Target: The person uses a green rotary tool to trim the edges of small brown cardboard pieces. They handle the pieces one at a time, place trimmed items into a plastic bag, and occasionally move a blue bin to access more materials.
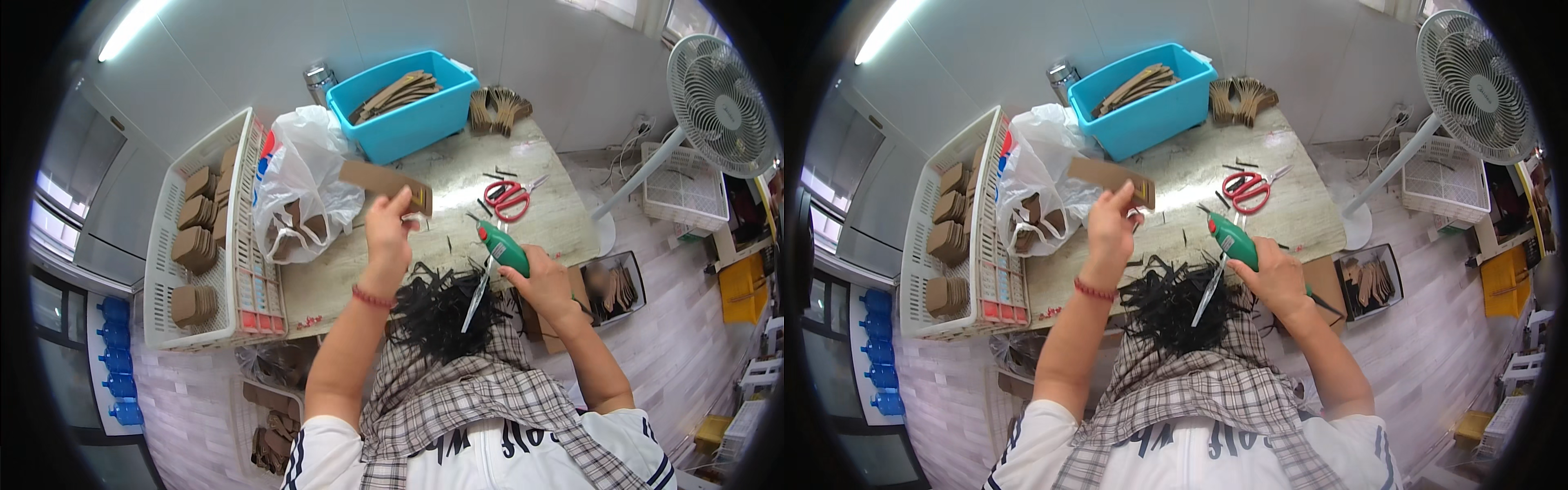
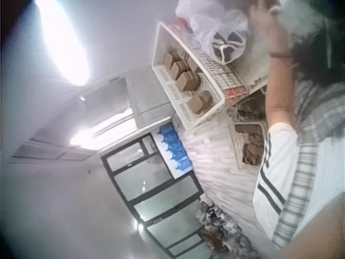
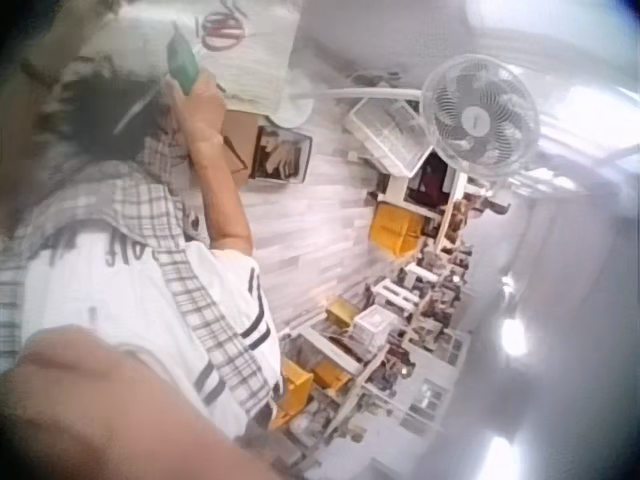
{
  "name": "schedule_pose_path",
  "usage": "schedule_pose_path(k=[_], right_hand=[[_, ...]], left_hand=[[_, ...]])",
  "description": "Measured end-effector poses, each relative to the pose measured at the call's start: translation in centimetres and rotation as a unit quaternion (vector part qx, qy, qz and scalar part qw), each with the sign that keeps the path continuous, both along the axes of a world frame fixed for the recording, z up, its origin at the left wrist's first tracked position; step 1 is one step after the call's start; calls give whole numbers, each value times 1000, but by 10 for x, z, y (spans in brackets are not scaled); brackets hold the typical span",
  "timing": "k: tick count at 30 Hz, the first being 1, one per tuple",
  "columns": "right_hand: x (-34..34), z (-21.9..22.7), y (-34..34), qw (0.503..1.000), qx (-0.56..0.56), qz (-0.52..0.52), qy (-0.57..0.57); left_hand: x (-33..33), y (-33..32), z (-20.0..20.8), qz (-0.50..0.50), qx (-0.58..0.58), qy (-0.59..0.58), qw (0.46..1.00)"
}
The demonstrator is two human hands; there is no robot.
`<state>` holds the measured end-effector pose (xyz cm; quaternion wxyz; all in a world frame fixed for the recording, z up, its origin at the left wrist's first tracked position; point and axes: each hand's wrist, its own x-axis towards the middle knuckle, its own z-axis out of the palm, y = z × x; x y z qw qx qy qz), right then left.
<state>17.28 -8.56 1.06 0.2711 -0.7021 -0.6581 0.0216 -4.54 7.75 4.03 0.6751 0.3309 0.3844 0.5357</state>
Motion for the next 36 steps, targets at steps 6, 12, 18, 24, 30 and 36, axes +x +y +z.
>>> schedule_pose_path(k=[6,12,18,24,30,36], right_hand=[[4,-10,44,992,0,89,-91],[-10,-30,76,983,6,122,-141],[-12,-57,83,987,-13,95,-128],[-25,-60,76,983,11,53,-174],[-22,-42,92,985,68,47,-149],[-38,11,225,808,-188,0,558]], left_hand=[[62,148,77,-10,-12,-51,999],[71,173,68,-36,39,44,998],[-30,58,-15,115,311,345,878],[-146,16,-44,238,328,660,633],[-177,24,-26,292,274,669,626],[-163,20,-40,250,309,617,679]])
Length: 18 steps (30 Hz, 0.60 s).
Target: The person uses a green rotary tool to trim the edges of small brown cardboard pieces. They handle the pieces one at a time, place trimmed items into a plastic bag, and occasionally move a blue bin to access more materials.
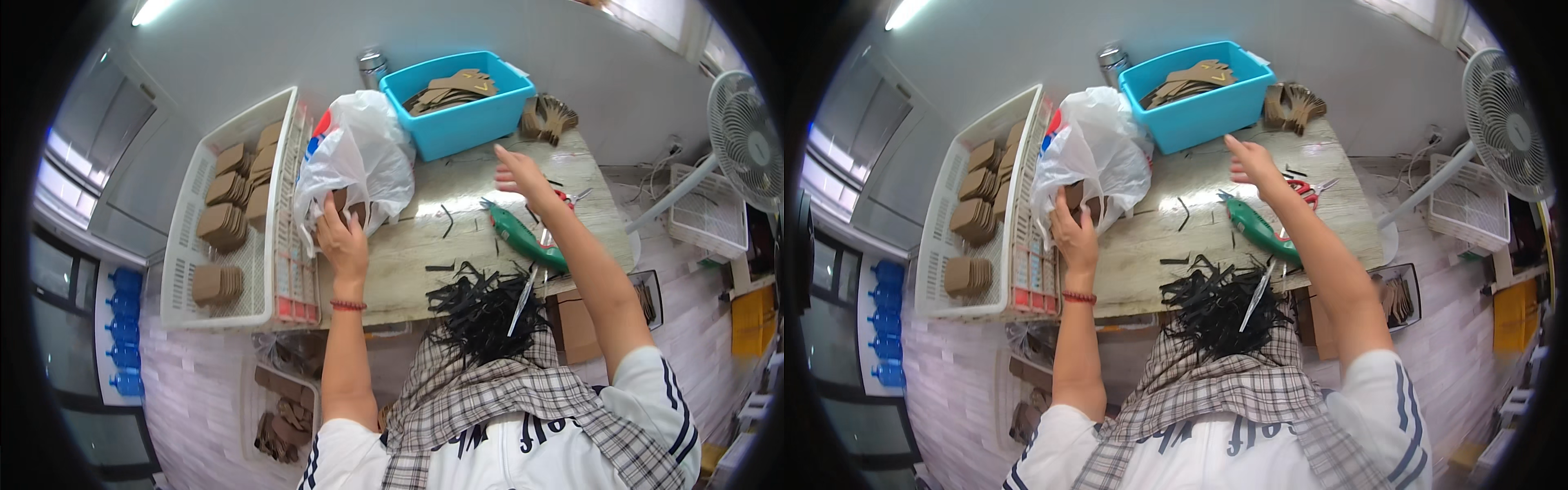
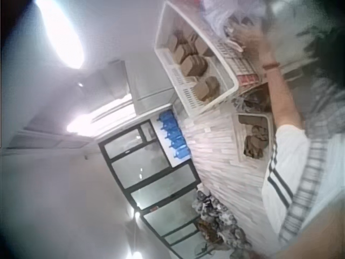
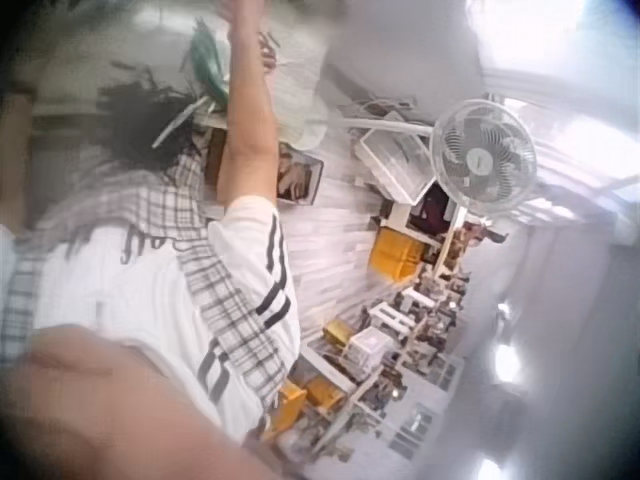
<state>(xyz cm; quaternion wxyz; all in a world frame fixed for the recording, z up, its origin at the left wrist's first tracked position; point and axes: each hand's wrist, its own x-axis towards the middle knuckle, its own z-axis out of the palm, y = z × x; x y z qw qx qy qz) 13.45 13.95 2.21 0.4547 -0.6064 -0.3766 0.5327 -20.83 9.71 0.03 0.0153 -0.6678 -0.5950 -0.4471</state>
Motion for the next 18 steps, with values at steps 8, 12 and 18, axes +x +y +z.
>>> schedule_pose_path(k=[8,12,18], right_hand=[[-38,51,117,960,-44,-128,245],[-46,55,145,932,-161,-205,250],[-45,75,137,921,-150,-247,262]], left_hand=[[-5,-8,-76,16,-45,135,990],[2,-9,-83,13,-89,83,992],[1,-8,-87,10,-82,87,993]])
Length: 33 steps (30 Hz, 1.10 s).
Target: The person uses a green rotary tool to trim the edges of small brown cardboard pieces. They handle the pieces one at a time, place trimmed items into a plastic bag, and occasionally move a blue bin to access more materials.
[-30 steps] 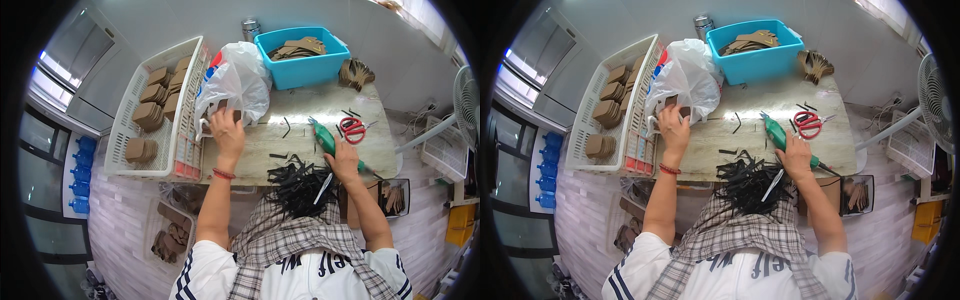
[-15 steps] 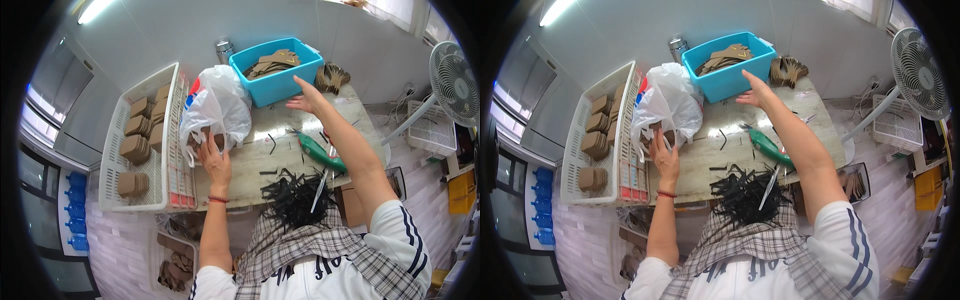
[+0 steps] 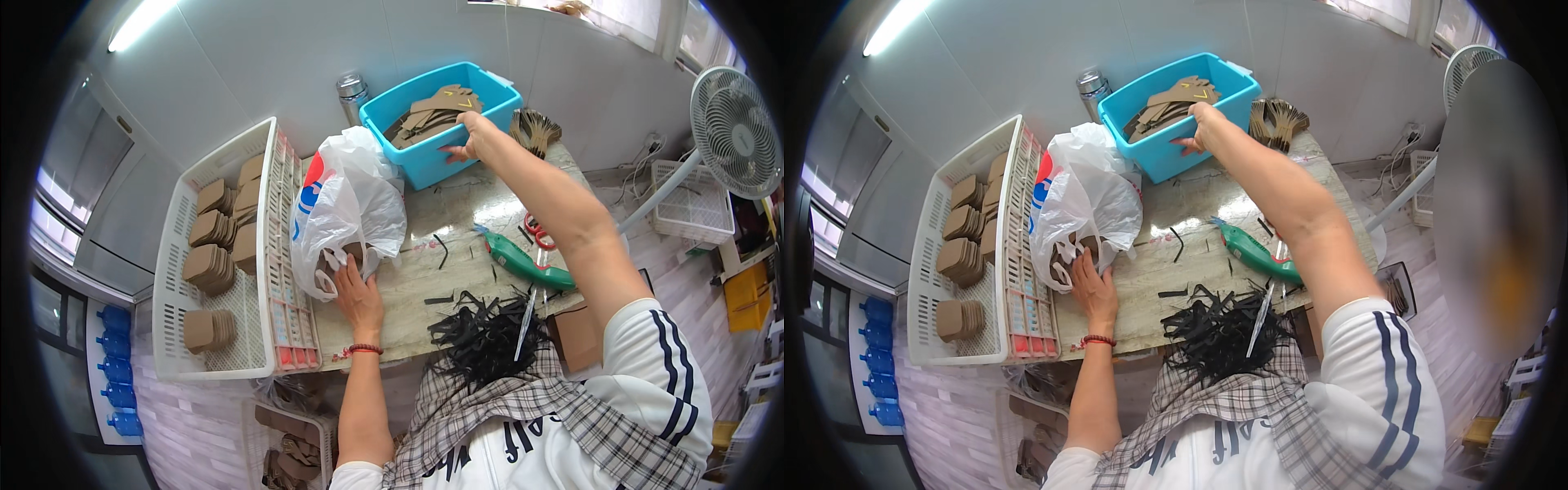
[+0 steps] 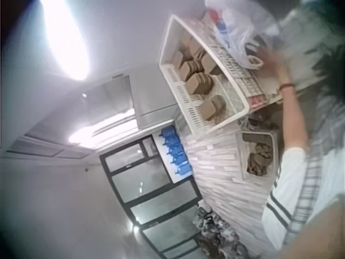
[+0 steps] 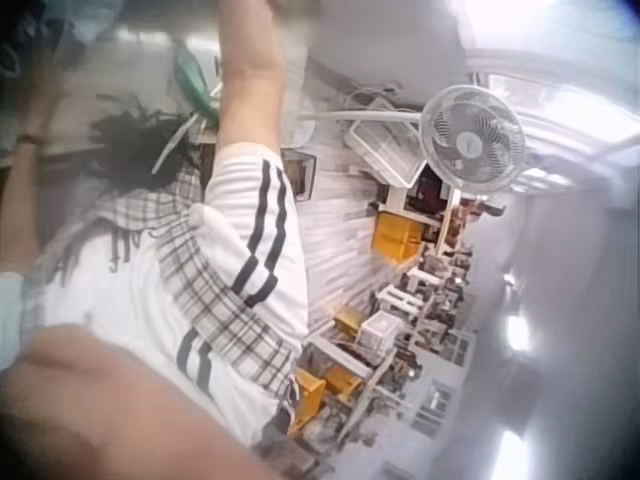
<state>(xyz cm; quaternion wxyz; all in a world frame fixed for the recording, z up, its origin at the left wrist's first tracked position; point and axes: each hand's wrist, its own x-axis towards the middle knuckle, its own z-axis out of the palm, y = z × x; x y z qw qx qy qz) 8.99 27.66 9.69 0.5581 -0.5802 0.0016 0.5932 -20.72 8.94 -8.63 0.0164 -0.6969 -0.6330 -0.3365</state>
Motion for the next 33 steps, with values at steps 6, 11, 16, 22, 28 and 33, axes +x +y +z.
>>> schedule_pose_path(k=[6,11,16,22,28,33], right_hand=[[28,46,-39,995,97,7,-11],[86,67,-104,996,89,18,8],[141,66,-240,988,116,39,-89],[187,63,-442,975,37,-93,-197],[243,8,-617,947,2,-288,-143],[312,-108,-718,913,-18,-394,-103]], left_hand=[[-1,-1,0,-1,46,24,999],[4,2,3,-1,6,25,1000],[-2,16,-23,-19,74,73,994],[-17,13,-29,-16,97,90,991],[-18,24,-32,-5,69,149,986],[-8,25,-28,14,27,179,983]])
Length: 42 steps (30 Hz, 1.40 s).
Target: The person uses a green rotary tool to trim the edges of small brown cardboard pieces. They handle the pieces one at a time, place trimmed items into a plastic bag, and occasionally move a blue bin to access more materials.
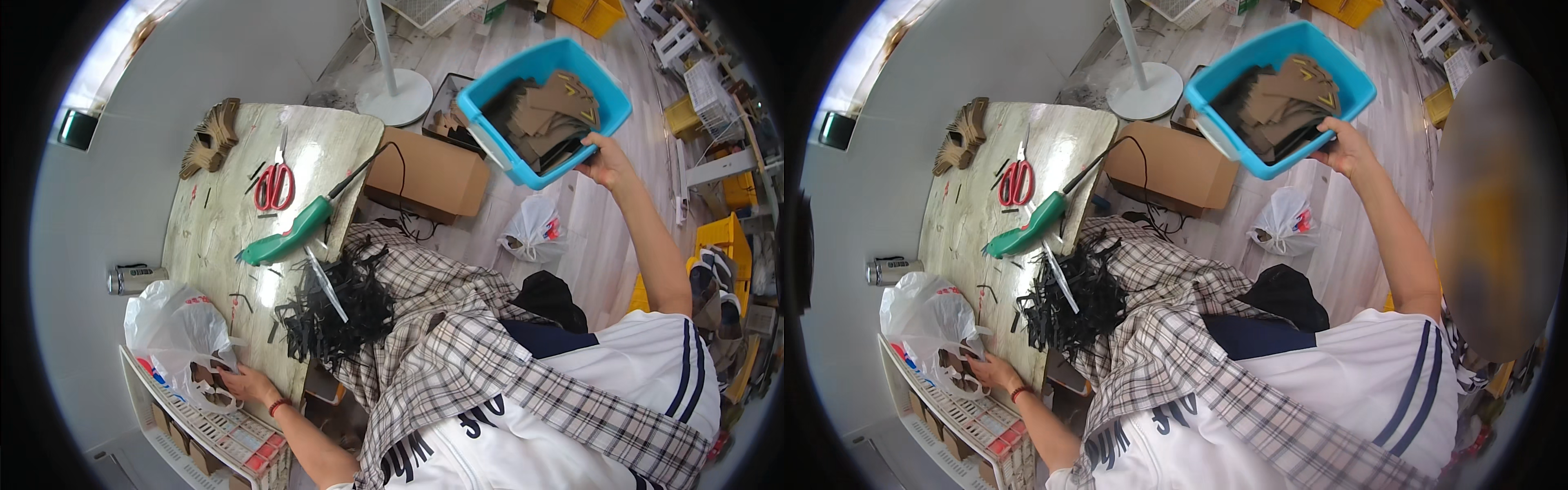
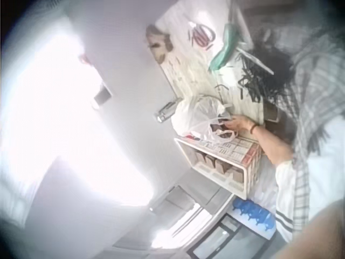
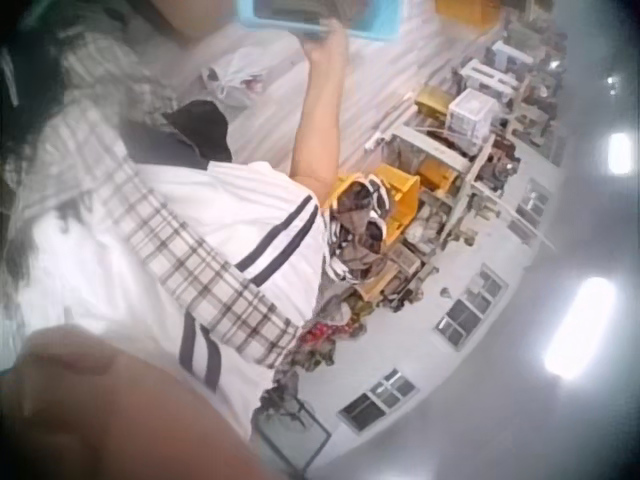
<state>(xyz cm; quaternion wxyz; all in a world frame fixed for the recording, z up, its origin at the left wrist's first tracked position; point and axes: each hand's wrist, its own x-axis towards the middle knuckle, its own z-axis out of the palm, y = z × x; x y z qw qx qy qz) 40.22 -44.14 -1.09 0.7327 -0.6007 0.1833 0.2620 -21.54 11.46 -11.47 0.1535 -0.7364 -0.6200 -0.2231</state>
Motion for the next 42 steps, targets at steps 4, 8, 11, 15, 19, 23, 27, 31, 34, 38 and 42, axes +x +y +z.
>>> schedule_pose_path(k=[4,8,11,15,19,23,27,31,34,38,42], right_hand=[[36,-93,-32,993,-43,-99,50],[70,-250,-90,972,-18,-180,151],[66,-295,-89,931,-5,-288,225],[56,-322,-64,853,58,-445,266],[57,-374,-62,851,87,-460,237],[67,-402,-58,855,112,-478,168],[86,-423,-74,887,56,-435,148],[91,-433,-69,917,55,-373,131],[90,-436,-61,932,59,-309,181],[72,-454,-65,990,21,-123,65],[105,-455,-81,980,74,-145,118]], left_hand=[[-13,-4,3,18,12,51,998],[-12,-10,4,25,3,93,995],[-6,-12,10,43,-8,106,993],[-15,-8,13,16,-16,103,994],[-16,-8,12,10,-23,116,993],[-2,-18,18,36,-57,128,989],[-6,-14,20,38,-83,121,988],[-9,-11,17,27,-81,68,994],[-11,-17,18,22,-98,54,994],[-18,-19,18,-26,-93,-3,995],[11,-1,29,-61,-122,-52,989]])
